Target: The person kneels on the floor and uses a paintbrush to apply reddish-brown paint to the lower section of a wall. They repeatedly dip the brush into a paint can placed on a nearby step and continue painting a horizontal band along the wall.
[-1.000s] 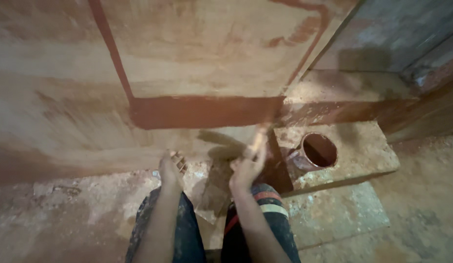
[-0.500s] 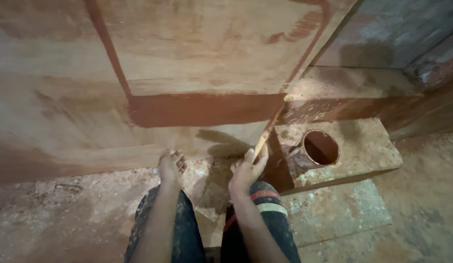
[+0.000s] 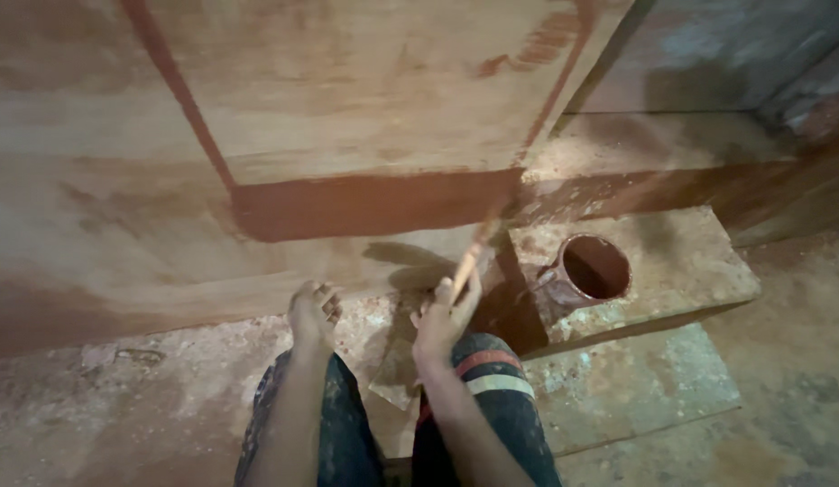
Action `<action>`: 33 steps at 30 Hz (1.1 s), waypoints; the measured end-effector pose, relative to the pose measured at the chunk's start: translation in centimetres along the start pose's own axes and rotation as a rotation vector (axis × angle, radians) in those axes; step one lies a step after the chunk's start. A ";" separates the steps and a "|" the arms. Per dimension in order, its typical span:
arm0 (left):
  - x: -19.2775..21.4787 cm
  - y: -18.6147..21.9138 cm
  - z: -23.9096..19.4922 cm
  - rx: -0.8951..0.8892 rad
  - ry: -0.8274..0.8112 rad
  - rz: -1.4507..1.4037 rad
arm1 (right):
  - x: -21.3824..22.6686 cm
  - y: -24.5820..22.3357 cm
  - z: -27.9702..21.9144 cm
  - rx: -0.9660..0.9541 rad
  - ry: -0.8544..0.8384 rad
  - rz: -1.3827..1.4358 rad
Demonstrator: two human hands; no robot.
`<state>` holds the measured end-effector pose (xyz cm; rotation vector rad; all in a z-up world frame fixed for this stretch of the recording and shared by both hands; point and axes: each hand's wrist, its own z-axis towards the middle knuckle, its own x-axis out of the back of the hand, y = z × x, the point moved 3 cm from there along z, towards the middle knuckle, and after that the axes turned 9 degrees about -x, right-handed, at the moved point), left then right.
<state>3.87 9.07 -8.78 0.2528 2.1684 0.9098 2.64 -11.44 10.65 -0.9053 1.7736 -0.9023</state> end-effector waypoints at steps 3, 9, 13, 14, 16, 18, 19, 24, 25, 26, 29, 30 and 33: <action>-0.4 -1.3 -0.5 0.015 0.055 0.137 | -0.1 0.2 0.7 -0.125 -0.354 -0.272; 0.5 -0.2 -0.8 -0.004 0.062 0.189 | -1.4 2.6 -1.1 -0.037 -0.536 -0.345; 0.6 -0.4 0.1 -0.017 0.065 0.147 | -0.4 2.3 -1.1 -0.002 -0.045 -0.059; 0.4 -0.8 0.2 -0.023 0.037 0.145 | -0.1 2.2 -1.0 -0.032 0.020 -0.006; 0.4 -1.8 0.1 -0.016 0.031 0.181 | -0.8 1.9 -1.0 -0.036 -0.169 -0.175; -0.2 -2.4 0.1 0.002 0.060 0.258 | -1.9 1.5 -1.2 0.019 -0.337 -0.358; -0.4 -2.2 0.2 -0.003 0.027 0.261 | -2.6 1.6 -1.7 0.070 -0.402 -0.453; 0.2 -1.7 -1.3 -0.176 -0.295 0.039 | -4.2 2.6 -3.6 -0.115 -0.695 -0.650; 0.5 -1.5 -1.4 -0.155 -0.216 0.108 | -4.0 2.8 -3.8 -0.229 -0.615 -0.698; 0.4 -1.3 -1.3 -0.135 -0.137 0.176 | -3.8 3.0 -4.0 -0.343 -0.535 -0.743; -0.6 -0.7 -1.4 -0.036 -0.006 0.325 | -3.1 1.2 -3.9 -0.060 -0.236 -0.194; -1.0 -0.7 -1.5 0.001 0.018 0.363 | -2.7 0.9 -3.8 -0.027 -0.162 -0.194; -1.8 -0.9 -1.8 -0.014 -0.012 0.342 | -1.8 0.4 -3.8 0.117 -0.051 -0.224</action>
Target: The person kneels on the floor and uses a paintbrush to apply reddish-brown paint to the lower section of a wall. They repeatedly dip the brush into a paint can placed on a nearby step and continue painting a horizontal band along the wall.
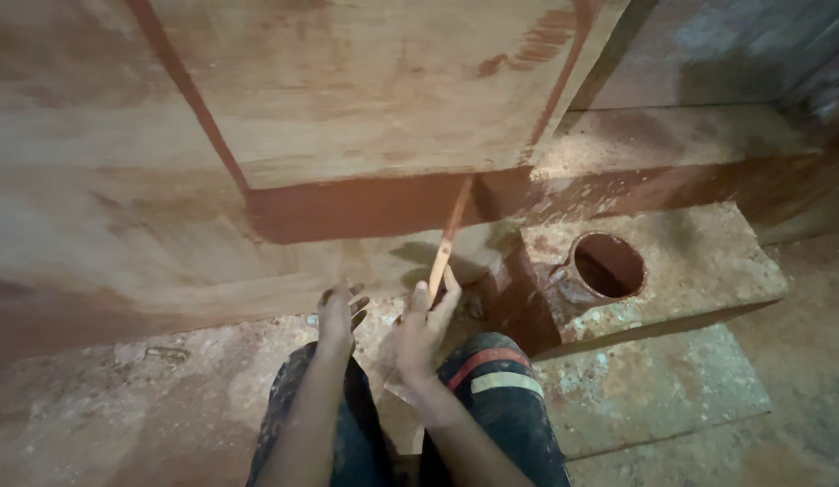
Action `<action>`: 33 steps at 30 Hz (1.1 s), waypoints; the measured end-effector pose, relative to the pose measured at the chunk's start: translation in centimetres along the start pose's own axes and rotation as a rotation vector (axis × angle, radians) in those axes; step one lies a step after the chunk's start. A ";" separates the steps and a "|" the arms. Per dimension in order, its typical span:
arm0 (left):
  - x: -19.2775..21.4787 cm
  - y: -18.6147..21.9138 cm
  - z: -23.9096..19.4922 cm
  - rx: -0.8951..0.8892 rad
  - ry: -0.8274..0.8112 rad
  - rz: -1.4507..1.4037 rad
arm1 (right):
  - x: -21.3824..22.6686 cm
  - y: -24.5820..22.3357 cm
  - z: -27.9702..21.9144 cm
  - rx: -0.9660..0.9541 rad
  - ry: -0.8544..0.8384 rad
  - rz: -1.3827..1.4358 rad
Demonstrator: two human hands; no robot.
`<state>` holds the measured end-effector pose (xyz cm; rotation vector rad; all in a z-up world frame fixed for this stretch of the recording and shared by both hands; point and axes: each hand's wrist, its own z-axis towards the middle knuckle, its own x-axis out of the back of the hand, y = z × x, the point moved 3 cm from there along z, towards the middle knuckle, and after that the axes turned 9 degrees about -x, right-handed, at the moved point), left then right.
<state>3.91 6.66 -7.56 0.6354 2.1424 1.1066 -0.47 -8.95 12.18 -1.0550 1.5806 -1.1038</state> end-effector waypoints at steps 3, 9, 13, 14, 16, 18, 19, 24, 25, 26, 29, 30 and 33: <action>0.2 -1.0 0.4 0.023 0.008 0.015 | -0.7 0.4 0.2 0.046 -0.134 -0.129; 2.3 -1.2 0.6 -0.352 -0.233 -0.285 | -3.5 2.0 -1.5 -0.314 -0.447 -0.338; 3.7 -0.4 -0.3 -0.104 0.066 -0.237 | -2.7 0.7 -2.0 -0.208 -0.176 -0.036; 4.1 0.0 -1.4 -0.077 0.070 -0.290 | -2.3 0.1 -1.9 -0.137 -0.092 0.047; 4.5 1.1 -3.8 -0.071 0.030 -0.359 | -2.0 -0.3 -2.0 -0.179 -0.053 0.132; 5.2 1.9 -6.8 -0.111 -0.058 -0.385 | -2.5 -0.2 -2.1 -0.203 -0.097 0.094; 5.6 2.2 -8.2 -0.087 -0.045 -0.351 | -3.1 0.0 -2.0 -0.203 -0.160 0.014; 8.3 2.0 -15.8 0.085 0.028 -0.374 | -6.4 3.4 -2.5 -0.244 -0.581 -0.266; 8.4 2.0 -16.7 0.136 -0.013 -0.349 | -6.8 4.2 -2.6 -0.269 -0.640 -0.235; 8.6 2.1 -17.4 0.189 -0.055 -0.324 | -7.1 4.8 -2.8 -0.295 -0.698 -0.203; 8.6 2.3 -18.3 0.154 -0.079 -0.248 | -6.3 6.0 -2.4 -0.403 -0.408 -0.030; 8.4 2.4 -18.2 0.112 -0.074 -0.220 | -5.7 5.7 -2.1 -0.350 -0.299 0.061; 7.0 3.1 -16.6 -0.055 -0.085 -0.348 | -3.2 4.1 -1.3 -0.223 -0.027 0.246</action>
